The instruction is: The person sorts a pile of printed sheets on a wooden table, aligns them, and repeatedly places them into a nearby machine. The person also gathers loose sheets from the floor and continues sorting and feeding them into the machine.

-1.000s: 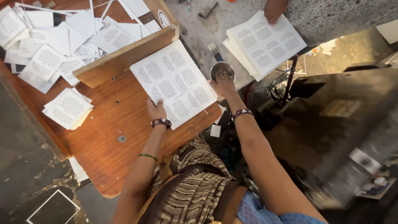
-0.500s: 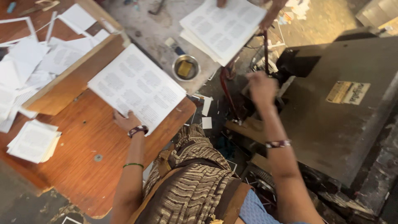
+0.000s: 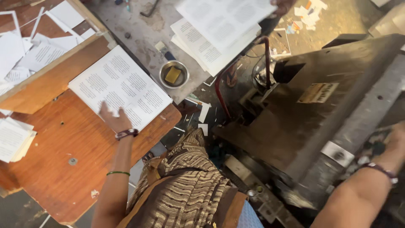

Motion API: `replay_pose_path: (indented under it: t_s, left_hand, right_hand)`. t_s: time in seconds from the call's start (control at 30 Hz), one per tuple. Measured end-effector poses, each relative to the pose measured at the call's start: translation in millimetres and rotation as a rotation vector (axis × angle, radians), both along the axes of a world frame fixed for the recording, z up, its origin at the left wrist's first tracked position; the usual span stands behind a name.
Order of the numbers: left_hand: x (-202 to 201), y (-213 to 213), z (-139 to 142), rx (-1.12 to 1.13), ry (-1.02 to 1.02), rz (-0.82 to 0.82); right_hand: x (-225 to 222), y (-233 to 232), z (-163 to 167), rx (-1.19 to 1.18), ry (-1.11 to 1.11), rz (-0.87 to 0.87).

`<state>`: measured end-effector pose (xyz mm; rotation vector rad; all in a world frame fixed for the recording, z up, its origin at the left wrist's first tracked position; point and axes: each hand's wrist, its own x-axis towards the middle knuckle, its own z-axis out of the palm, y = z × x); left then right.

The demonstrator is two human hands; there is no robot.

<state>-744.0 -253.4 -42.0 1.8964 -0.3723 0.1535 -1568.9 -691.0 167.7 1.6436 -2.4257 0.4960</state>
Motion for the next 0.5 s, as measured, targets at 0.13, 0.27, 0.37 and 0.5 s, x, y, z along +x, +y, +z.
replay_pose_path:
  t_s: [0.13,0.27,0.37,0.5]
  left_hand:
    - [-44,-38,-16,-0.163,0.25,-0.206]
    - [-106,-77,-4,0.046,0.125,-0.54]
    - [-144,-118,21,0.164,0.376,-0.706]
    - [-155,-139,56,-0.004,0.484,-0.975]
  right_hand:
    - [53,13,-69,0.182,0.038,0.091]
    - [168,53,-118,0.157,0.017,0.315]
    - [280,117,-131,0.095,-0.231,0.465]
    - [437,244,-124,-0.165,0.076,0.989]
